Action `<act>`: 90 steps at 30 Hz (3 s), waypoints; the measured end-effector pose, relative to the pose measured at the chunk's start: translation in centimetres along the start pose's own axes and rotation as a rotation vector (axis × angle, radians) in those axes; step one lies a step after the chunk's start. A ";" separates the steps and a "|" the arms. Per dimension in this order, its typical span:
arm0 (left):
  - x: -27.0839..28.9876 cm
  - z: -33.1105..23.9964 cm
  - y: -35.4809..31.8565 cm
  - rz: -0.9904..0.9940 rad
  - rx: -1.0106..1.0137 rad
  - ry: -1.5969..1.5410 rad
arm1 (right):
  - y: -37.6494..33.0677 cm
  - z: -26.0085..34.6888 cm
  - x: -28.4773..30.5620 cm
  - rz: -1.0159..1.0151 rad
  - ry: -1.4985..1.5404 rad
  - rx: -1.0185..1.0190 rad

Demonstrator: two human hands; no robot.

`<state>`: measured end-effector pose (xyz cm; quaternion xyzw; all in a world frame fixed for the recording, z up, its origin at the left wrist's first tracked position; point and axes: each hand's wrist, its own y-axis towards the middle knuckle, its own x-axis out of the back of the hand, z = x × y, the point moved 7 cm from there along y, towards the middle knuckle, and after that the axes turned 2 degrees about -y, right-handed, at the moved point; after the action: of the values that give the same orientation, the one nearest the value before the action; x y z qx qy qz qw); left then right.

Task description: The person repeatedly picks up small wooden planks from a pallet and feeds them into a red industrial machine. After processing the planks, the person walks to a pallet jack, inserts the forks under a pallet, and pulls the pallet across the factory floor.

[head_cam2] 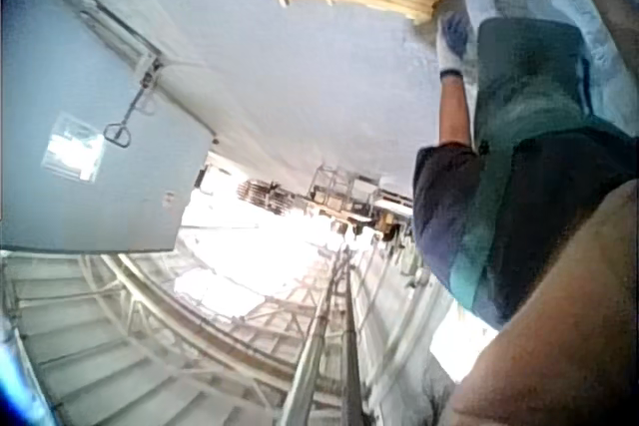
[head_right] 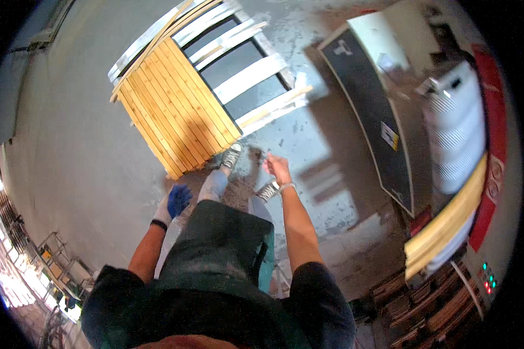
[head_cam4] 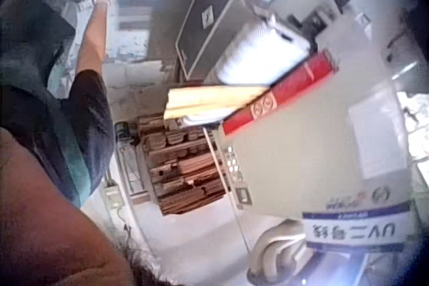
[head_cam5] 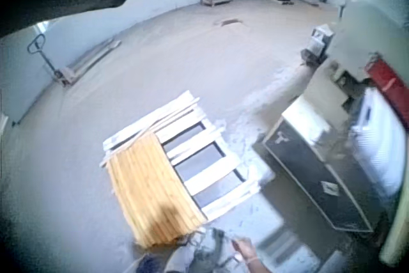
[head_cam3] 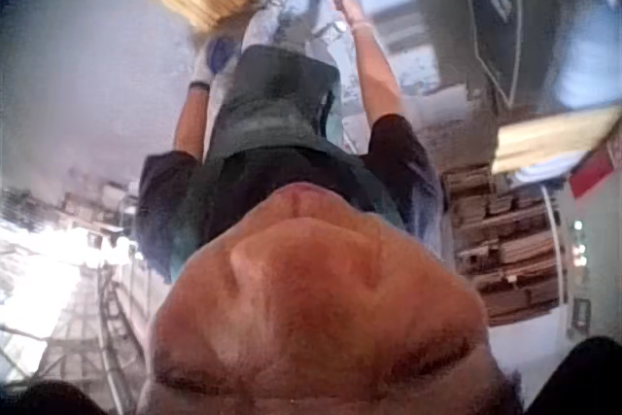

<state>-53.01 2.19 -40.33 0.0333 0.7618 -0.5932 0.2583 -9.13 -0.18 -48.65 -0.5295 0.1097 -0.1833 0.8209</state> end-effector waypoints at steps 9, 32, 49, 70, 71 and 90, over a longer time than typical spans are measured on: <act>16.1 4.7 -2.3 -0.366 0.070 0.173 | 25.9 7.0 -20.6 0.104 -0.735 0.347; -18.3 0.9 0.7 0.347 0.222 0.243 | -25.8 7.7 -6.3 -0.102 -0.731 0.212; -48.0 12.3 -23.7 1.001 -0.016 0.803 | -56.9 -2.1 3.9 -0.641 -0.318 0.590; -43.7 24.7 -23.5 0.828 0.510 1.338 | -58.4 -6.6 7.4 -0.487 0.986 0.643; -43.7 24.7 -23.0 0.829 0.508 1.162 | -57.9 -6.0 7.9 -0.473 0.930 0.686; -54.1 21.1 -25.2 0.565 -0.085 1.460 | -53.9 -4.1 17.7 -0.689 0.732 0.690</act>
<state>-7.81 -10.84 1.98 0.5977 0.7235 -0.3031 -0.1657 -4.55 -31.03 -1.07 -0.1404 0.1414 -0.6335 0.7477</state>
